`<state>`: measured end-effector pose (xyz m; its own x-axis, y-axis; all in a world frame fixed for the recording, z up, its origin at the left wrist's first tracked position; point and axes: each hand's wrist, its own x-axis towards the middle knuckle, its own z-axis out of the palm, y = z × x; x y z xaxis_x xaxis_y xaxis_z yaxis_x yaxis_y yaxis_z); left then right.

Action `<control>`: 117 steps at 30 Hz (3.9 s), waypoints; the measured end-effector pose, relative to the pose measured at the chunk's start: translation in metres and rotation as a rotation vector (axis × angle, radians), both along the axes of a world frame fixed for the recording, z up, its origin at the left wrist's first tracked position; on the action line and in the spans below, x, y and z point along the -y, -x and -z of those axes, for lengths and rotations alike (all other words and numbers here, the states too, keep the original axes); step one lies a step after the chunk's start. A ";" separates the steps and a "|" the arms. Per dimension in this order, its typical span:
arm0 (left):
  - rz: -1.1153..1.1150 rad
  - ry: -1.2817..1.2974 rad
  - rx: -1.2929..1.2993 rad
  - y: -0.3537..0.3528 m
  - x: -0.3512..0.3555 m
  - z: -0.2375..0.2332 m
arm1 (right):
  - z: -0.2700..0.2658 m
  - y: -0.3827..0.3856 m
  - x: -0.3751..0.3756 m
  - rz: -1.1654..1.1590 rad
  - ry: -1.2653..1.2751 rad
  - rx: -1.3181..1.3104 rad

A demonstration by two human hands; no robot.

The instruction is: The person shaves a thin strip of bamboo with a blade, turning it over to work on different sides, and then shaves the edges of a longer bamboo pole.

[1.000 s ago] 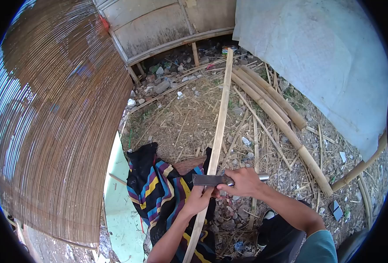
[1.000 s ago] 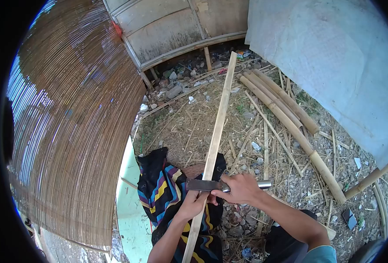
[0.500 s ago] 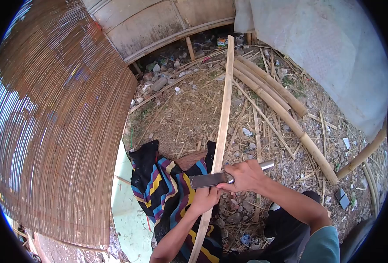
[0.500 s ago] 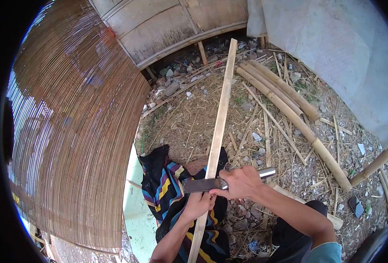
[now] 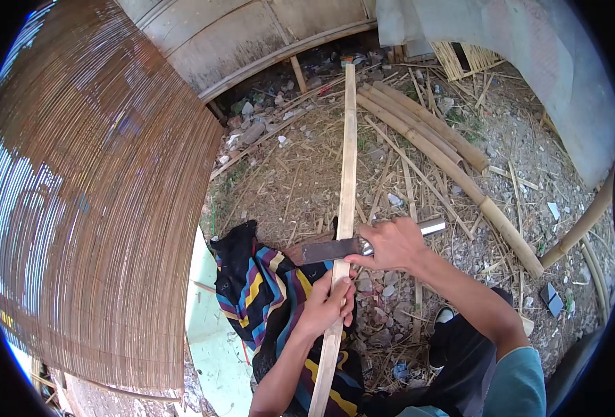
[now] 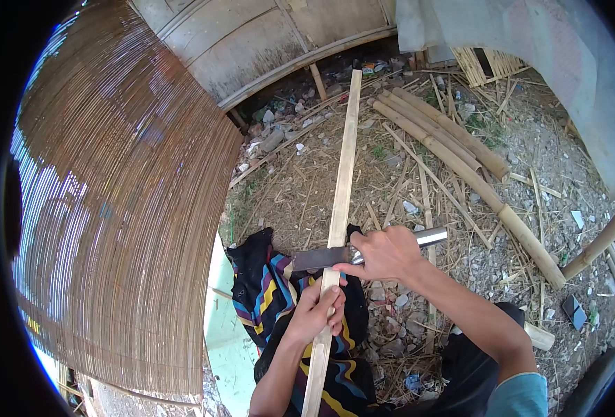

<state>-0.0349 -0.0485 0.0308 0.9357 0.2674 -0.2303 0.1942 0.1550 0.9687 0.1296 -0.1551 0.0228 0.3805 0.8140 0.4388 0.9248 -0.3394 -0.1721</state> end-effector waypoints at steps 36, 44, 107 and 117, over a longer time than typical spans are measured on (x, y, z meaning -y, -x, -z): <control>0.022 -0.280 -0.050 0.009 0.014 0.031 | -0.003 0.002 0.021 -0.056 0.044 -0.101; 0.121 -0.398 -0.040 0.019 0.025 0.022 | -0.007 -0.052 0.039 0.272 0.015 -0.137; 0.040 -0.580 0.056 0.026 0.014 0.037 | 0.011 -0.009 0.037 0.022 -0.045 -0.093; 0.049 -0.884 0.122 0.034 0.023 0.041 | 0.005 -0.046 0.041 0.281 -0.005 -0.217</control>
